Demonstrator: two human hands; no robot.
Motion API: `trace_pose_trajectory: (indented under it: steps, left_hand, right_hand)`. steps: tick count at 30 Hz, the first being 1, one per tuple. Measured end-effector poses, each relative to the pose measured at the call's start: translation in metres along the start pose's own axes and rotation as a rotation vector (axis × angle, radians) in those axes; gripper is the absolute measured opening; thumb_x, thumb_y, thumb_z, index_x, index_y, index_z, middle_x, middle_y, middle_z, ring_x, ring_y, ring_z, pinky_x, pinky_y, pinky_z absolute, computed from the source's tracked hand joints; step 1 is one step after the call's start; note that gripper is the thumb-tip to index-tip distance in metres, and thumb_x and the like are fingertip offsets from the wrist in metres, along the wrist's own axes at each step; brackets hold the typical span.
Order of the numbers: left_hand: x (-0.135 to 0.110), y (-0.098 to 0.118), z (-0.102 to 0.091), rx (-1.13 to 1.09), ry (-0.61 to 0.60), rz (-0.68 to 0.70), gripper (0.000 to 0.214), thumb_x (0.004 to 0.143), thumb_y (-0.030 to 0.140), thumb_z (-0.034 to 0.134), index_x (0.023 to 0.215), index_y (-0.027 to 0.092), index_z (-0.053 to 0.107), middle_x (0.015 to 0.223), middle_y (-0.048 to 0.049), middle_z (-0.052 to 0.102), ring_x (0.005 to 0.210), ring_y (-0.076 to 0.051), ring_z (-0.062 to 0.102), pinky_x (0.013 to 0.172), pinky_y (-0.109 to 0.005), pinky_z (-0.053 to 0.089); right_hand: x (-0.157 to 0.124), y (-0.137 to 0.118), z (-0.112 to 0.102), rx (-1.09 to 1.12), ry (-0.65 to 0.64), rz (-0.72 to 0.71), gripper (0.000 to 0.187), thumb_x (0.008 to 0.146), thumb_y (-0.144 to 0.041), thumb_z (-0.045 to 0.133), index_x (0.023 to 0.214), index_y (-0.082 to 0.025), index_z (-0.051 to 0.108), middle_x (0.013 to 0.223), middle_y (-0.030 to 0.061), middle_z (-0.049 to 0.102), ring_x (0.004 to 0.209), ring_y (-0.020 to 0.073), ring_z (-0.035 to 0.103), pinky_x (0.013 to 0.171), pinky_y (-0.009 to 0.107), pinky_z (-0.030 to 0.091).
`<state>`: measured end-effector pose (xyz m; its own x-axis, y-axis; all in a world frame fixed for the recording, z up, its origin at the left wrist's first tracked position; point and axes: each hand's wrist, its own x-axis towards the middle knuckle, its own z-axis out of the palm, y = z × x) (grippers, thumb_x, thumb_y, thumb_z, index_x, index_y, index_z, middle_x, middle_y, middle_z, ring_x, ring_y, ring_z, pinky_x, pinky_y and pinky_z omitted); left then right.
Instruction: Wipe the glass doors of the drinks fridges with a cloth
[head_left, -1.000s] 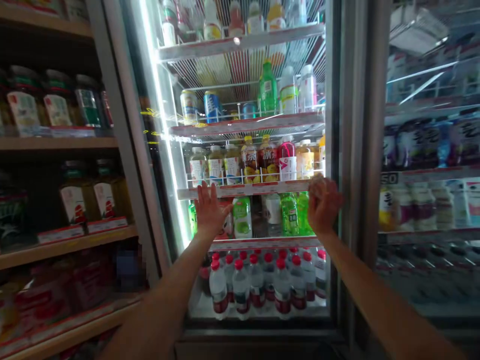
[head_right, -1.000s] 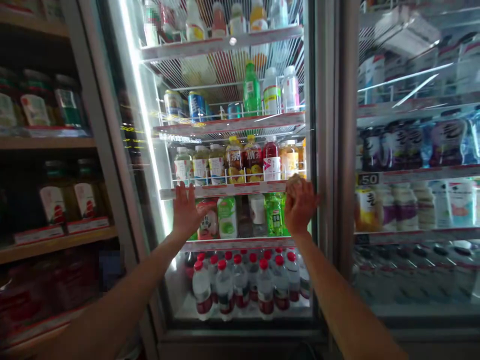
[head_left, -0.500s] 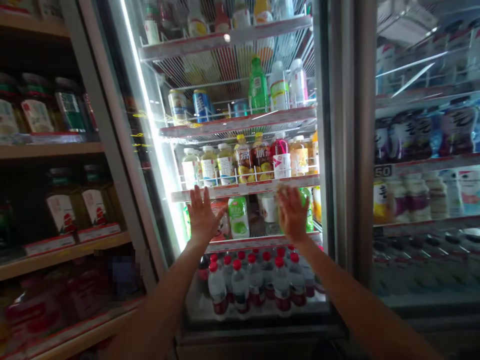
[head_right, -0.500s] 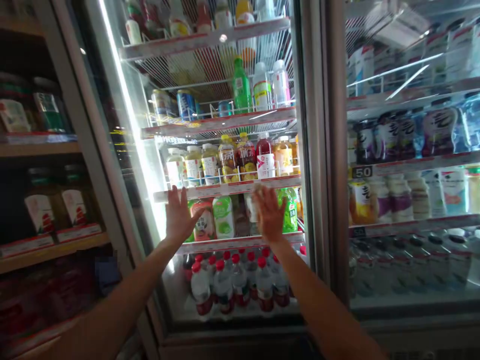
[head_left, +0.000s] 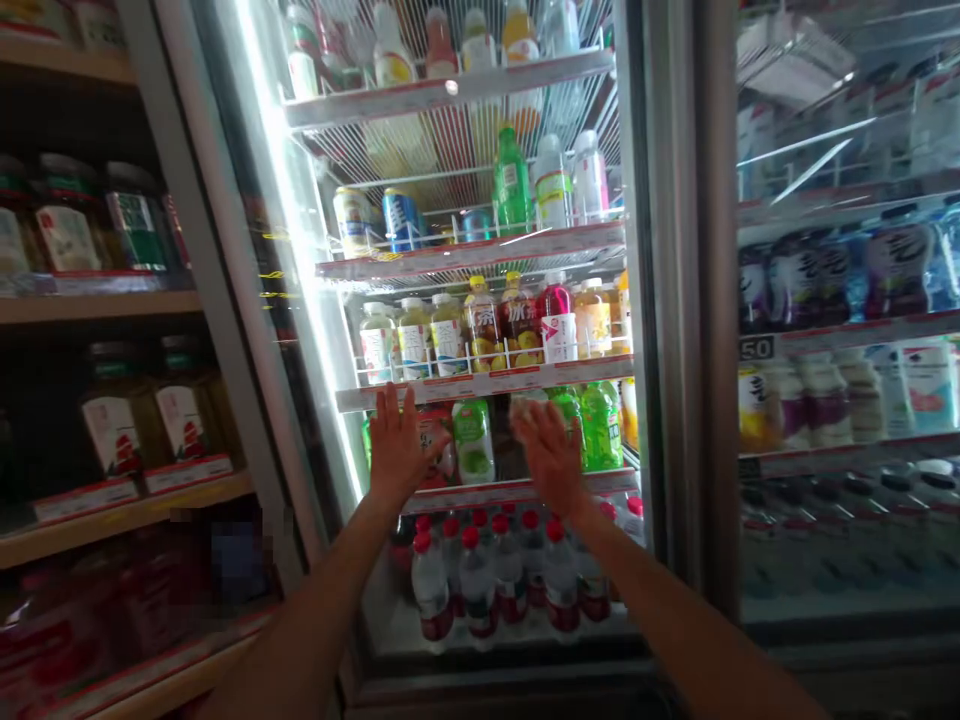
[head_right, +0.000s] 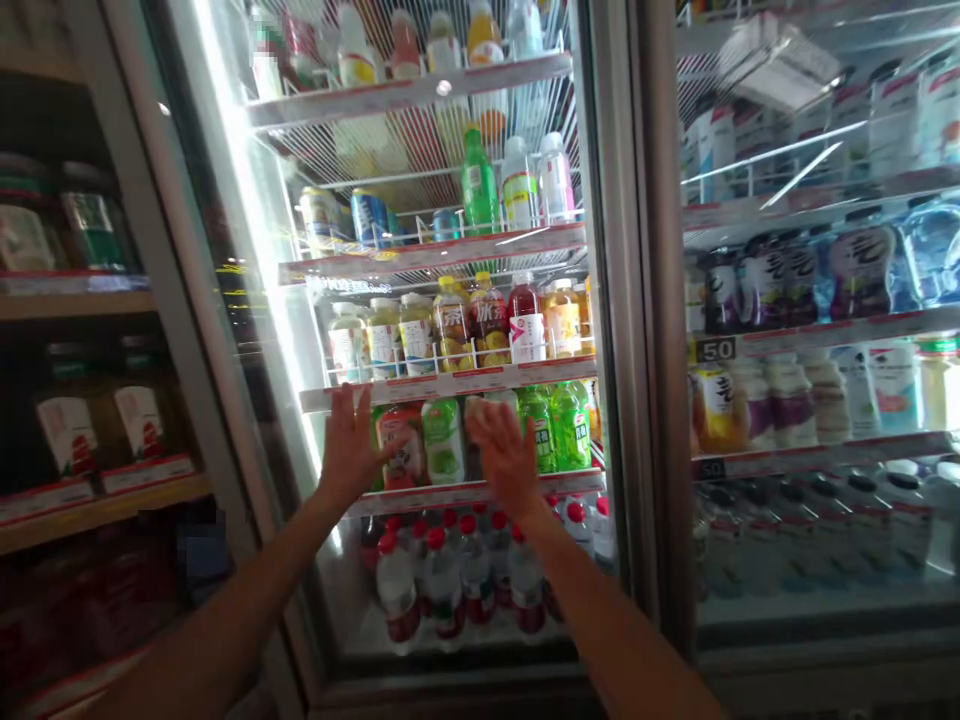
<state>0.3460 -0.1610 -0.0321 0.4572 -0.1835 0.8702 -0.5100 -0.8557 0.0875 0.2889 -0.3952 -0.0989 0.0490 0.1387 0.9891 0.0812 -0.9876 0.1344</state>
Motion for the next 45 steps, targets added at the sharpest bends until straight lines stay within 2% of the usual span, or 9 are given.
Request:
trace_pose_trajectory:
  steps: [5, 13, 16, 21, 24, 30, 33, 38, 45]
  left_hand:
    - [-0.002, -0.001, 0.002, 0.007, 0.014, 0.001, 0.088, 0.076, 0.062, 0.052, 0.144, 0.015, 0.02, 0.153, -0.0171, 0.011, 0.141, -0.032, 0.003, 0.111, -0.055, 0.015]
    - [-0.013, 0.003, 0.004, 0.025, 0.019, -0.016, 0.084, 0.08, 0.058, 0.05, 0.145, 0.017, 0.017, 0.153, -0.0172, 0.01, 0.141, -0.033, 0.004, 0.108, -0.058, 0.018]
    - [-0.021, -0.002, 0.006, 0.05, -0.003, 0.031, 0.085, 0.078, 0.054, 0.055, 0.144, 0.015, 0.019, 0.152, -0.0179, 0.011, 0.141, -0.033, 0.004, 0.109, -0.057, 0.017]
    - [-0.028, -0.005, 0.007, 0.067, -0.027, 0.043, 0.083, 0.077, 0.05, 0.059, 0.143, 0.013, 0.024, 0.152, -0.0192, 0.013, 0.141, -0.033, 0.004, 0.11, -0.056, 0.016]
    - [-0.029, -0.003, 0.007, 0.07, -0.025, 0.036, 0.083, 0.078, 0.05, 0.058, 0.143, 0.012, 0.023, 0.151, -0.02, 0.014, 0.141, -0.033, 0.004, 0.109, -0.056, 0.017]
    - [-0.031, 0.0, 0.006, 0.067, -0.008, 0.033, 0.079, 0.081, 0.051, 0.053, 0.144, 0.016, 0.019, 0.152, -0.0191, 0.013, 0.141, -0.032, 0.006, 0.108, -0.056, 0.021]
    - [-0.031, -0.001, 0.006, 0.053, -0.013, 0.021, 0.079, 0.081, 0.05, 0.053, 0.144, 0.017, 0.019, 0.152, -0.0181, 0.014, 0.141, -0.032, 0.007, 0.108, -0.057, 0.02]
    - [-0.032, 0.0, 0.008, 0.03, -0.02, 0.004, 0.082, 0.079, 0.048, 0.058, 0.144, 0.018, 0.019, 0.152, -0.0177, 0.011, 0.141, -0.033, 0.004, 0.108, -0.057, 0.019]
    - [-0.032, 0.001, 0.006, 0.034, -0.032, 0.0, 0.08, 0.08, 0.048, 0.057, 0.144, 0.016, 0.021, 0.152, -0.0188, 0.012, 0.141, -0.033, 0.006, 0.108, -0.057, 0.019]
  right_hand:
    - [-0.023, 0.069, -0.024, -0.125, 0.166, 0.463, 0.05, 0.087, -0.021, 0.038, 0.137, -0.017, 0.04, 0.147, 0.0184, 0.028, 0.134, 0.0316, 0.028, 0.1, 0.057, 0.03]
    - [-0.029, -0.05, 0.007, 0.085, -0.114, -0.047, 0.049, 0.085, -0.014, 0.043, 0.132, -0.026, 0.047, 0.136, 0.0048, 0.049, 0.137, 0.0212, 0.025, 0.114, 0.047, 0.012]
    - [-0.04, -0.017, -0.004, 0.046, -0.114, -0.022, 0.05, 0.086, -0.013, 0.042, 0.133, -0.028, 0.045, 0.139, 0.005, 0.046, 0.136, 0.0208, 0.027, 0.113, 0.049, 0.011]
    - [-0.049, 0.059, -0.028, -0.138, 0.079, 0.368, 0.051, 0.087, -0.018, 0.04, 0.137, -0.022, 0.039, 0.147, 0.0155, 0.029, 0.135, 0.03, 0.029, 0.103, 0.059, 0.025]
    - [-0.043, 0.029, -0.019, -0.064, 0.029, 0.343, 0.053, 0.085, -0.016, 0.039, 0.138, -0.022, 0.039, 0.148, 0.0135, 0.028, 0.137, 0.0294, 0.025, 0.105, 0.056, 0.025]
    - [-0.045, -0.057, 0.005, 0.106, -0.181, -0.082, 0.051, 0.083, -0.013, 0.046, 0.132, -0.028, 0.047, 0.138, 0.0023, 0.047, 0.136, 0.0206, 0.027, 0.114, 0.047, 0.008]
    - [-0.062, -0.019, -0.008, 0.074, -0.163, -0.057, 0.053, 0.084, -0.012, 0.044, 0.133, -0.032, 0.045, 0.14, 0.0016, 0.044, 0.135, 0.0192, 0.029, 0.113, 0.048, 0.009]
    - [-0.077, 0.055, -0.033, -0.138, 0.008, 0.382, 0.054, 0.088, -0.019, 0.04, 0.141, -0.026, 0.032, 0.15, 0.0147, 0.024, 0.134, 0.0316, 0.029, 0.102, 0.059, 0.026]
    - [-0.068, -0.035, -0.007, 0.033, -0.156, 0.111, 0.053, 0.085, -0.014, 0.042, 0.136, -0.028, 0.041, 0.144, 0.0087, 0.038, 0.137, 0.0258, 0.025, 0.11, 0.052, 0.018]
